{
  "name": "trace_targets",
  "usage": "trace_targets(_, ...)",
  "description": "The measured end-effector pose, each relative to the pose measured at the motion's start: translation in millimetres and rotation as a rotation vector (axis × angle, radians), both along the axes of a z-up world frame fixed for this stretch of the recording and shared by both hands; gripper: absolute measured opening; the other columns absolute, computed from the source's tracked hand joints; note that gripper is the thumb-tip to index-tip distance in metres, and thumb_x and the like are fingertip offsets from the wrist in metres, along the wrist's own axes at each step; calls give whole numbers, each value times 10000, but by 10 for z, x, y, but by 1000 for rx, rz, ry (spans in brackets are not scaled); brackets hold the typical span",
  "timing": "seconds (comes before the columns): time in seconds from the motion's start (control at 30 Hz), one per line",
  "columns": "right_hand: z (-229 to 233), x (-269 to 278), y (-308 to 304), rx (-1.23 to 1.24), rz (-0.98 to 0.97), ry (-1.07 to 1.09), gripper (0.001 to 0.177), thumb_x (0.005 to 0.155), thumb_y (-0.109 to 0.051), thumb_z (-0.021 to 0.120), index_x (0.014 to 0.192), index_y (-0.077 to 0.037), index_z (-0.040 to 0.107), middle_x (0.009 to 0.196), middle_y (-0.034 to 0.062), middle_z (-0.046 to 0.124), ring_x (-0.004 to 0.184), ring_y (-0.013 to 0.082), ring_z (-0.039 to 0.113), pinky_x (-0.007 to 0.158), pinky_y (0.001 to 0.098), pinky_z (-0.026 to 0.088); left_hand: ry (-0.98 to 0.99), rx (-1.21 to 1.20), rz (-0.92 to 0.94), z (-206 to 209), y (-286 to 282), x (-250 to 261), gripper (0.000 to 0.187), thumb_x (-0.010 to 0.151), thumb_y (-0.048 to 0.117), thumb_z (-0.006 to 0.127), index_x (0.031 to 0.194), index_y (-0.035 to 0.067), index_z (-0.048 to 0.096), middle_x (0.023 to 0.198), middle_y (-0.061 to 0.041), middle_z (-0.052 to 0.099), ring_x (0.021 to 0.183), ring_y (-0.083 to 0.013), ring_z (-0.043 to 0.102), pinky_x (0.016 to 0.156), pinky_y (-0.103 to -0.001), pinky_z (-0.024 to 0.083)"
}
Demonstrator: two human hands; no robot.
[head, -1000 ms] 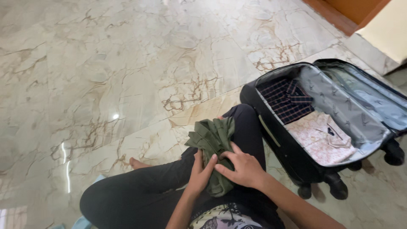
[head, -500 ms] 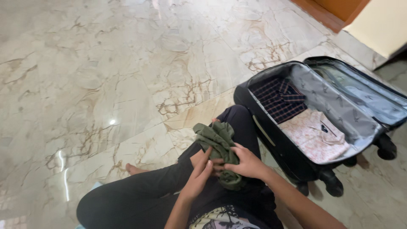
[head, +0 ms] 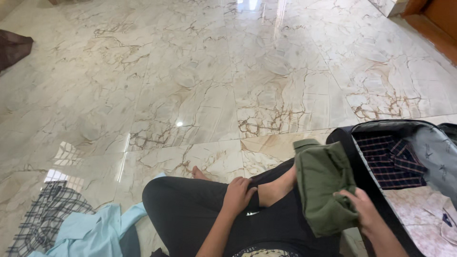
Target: The person folds a green shirt by hand while sitting on the floor, laying it flat, folding in the sleeves and sides, and finally placing the folded shirt into an open suitcase.
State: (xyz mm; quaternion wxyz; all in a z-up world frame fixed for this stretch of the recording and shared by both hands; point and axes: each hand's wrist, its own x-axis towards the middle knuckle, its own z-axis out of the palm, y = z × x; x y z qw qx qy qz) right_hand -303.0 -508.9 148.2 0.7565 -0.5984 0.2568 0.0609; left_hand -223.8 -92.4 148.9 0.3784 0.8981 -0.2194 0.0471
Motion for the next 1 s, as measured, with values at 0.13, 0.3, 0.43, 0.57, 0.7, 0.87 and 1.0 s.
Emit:
trace_targets(0.13,632,-192,-531,-157,-156,-259,261,1008,-172,650,1145,49,679,1012,122,729,862,232,690,734,379,551,-140,137,-44,40,-131,-111,403,881,379,707,1161,89,698,1125,-90,746,1081,-284,680,881,-485,468)
trace_targets(0.3,1479,-497,-964,-628,-416,-378,285,1023,-154,660,1228,43,675,1174,113,714,1016,247,686,866,387,524,-65,208,-39,116,-119,-35,425,907,453,685,1180,127,703,1113,-77,745,1059,-269,684,892,-470,470)
trace_targets(0.43,1708,-747,-1165,-1230,-537,47,493,917,-342,710,1199,62,689,1121,281,713,1042,447,665,896,501,501,-17,245,-55,163,-143,-43,417,894,448,682,1185,150,706,1112,-52,751,1071,-244,685,914,-464,467)
trace_targets(0.57,1299,-883,-1470,-1391,-472,221,583,939,-455,672,1107,100,729,1124,365,687,1109,513,641,973,532,497,-63,246,-35,133,-152,-54,425,878,435,692,1186,142,707,1116,-57,752,1072,-239,685,946,-469,460)
trace_targets(0.7,736,-890,-1728,-1439,-403,454,666,923,-501,660,1046,151,724,1146,401,669,1120,522,638,986,541,496,-89,243,-38,108,-150,-61,425,897,441,686,1194,137,700,1138,-62,747,1094,-243,681,955,-461,464)
trace_targets(0.87,364,-898,-1867,-1253,-395,630,941,937,-758,604,1077,169,690,1169,421,618,1134,526,595,972,546,467,-76,259,-45,165,-160,-69,433,898,438,682,1203,131,697,1153,-65,745,1107,-245,678,956,-468,459)
trace_targets(1.0,425,-1054,-1991,-1194,-356,674,910,985,-751,559,1107,130,753,1183,380,674,1156,497,632,1034,508,477,-52,277,-48,202,-172,-84,430,901,434,681,1205,130,697,1143,-63,746,1108,-240,679,974,-471,455)
